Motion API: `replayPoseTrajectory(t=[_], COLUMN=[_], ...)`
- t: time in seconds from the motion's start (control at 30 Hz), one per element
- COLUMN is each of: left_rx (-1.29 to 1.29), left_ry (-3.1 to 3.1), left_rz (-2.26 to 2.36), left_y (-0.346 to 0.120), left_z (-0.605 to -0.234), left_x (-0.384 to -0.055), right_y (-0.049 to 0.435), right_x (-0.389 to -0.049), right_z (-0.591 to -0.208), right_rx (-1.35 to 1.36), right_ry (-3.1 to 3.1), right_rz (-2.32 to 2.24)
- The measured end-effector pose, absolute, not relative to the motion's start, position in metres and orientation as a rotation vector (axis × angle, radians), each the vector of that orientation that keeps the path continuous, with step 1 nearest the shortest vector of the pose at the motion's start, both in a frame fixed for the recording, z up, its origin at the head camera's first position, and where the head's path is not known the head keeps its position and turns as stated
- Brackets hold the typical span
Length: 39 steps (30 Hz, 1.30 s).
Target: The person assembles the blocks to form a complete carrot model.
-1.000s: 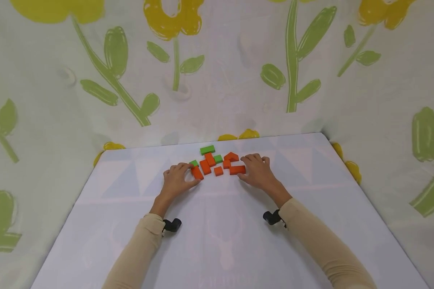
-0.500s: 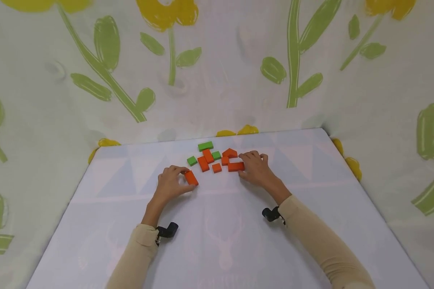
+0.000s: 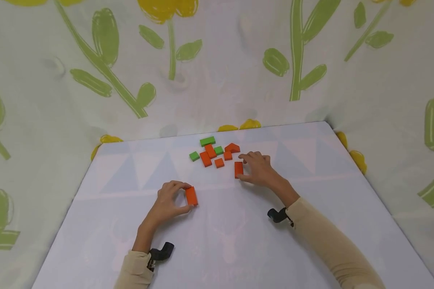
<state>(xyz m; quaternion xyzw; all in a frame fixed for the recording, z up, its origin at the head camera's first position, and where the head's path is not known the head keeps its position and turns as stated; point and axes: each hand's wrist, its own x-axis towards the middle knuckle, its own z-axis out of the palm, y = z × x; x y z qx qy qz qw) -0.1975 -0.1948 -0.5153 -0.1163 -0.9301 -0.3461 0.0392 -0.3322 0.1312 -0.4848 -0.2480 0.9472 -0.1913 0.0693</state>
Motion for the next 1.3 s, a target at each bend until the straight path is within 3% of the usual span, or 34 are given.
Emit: replayPoseTrajectory(t=[0.67, 1.3], left_rx=[-0.400, -0.504], left_ry=[-2.866, -2.775], left_rz=[-1.033, -0.900], left_y=[-0.204, -0.207], left_z=[-0.519, -0.525], left_x=[-0.189, -0.187], right_y=[0.133, 0.087], right_x=[-0.330, -0.256], right_z=[-0.481, -0.471], right_rx=[-0.838, -1.143], right_ry=[2.851, 2.779], right_rz=[-0.553, -0.777])
